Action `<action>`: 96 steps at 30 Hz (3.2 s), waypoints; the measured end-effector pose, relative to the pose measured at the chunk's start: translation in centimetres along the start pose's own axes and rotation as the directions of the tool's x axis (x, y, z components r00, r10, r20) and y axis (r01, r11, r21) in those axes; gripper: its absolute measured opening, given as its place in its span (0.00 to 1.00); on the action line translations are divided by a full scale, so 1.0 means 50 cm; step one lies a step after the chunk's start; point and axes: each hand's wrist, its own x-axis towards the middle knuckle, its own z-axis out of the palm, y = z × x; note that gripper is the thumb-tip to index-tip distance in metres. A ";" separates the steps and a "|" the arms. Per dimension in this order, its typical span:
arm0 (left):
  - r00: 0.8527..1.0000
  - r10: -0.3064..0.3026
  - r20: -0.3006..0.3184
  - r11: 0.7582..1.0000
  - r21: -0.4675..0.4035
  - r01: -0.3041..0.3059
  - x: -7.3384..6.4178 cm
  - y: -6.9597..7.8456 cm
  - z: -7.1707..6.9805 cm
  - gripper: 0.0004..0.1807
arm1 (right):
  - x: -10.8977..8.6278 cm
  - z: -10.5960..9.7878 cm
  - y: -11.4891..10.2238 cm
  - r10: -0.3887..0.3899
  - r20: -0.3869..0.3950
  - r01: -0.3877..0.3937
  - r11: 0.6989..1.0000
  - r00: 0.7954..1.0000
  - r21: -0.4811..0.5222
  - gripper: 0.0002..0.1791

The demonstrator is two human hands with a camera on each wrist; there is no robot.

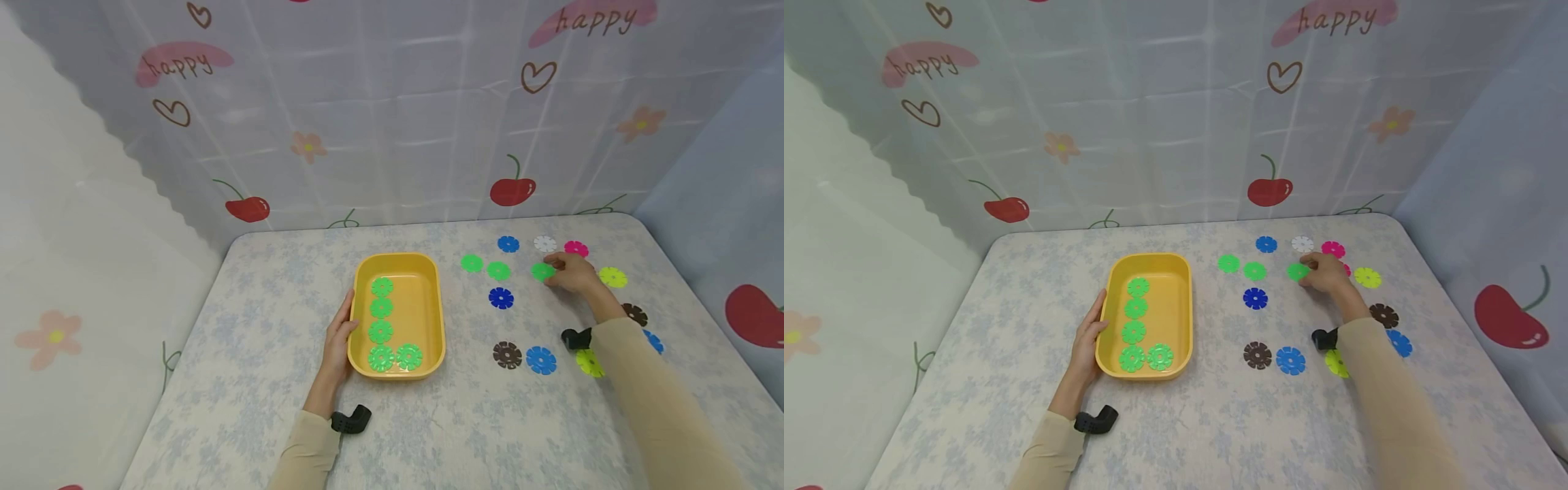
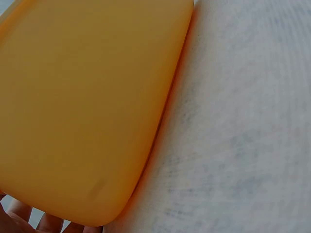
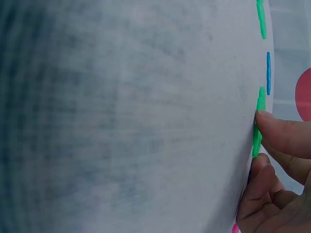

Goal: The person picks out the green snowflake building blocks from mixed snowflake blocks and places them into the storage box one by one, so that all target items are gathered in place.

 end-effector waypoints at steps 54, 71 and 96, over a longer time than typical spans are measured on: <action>1.000 0.004 -0.001 1.000 0.002 -0.004 0.002 0.001 -0.001 0.32 | -0.076 0.071 -0.268 -0.388 0.173 0.355 0.914 0.905 0.196 0.13; 1.000 -0.005 -0.008 1.000 0.016 0.005 -0.001 0.002 0.000 0.32 | -0.086 0.211 -0.418 -0.599 0.488 0.625 0.770 0.635 0.132 0.13; 1.000 0.000 -0.003 1.000 0.024 0.000 -0.001 0.001 -0.001 0.32 | -0.090 0.283 -0.452 -0.389 0.586 0.621 0.738 0.711 -0.264 0.19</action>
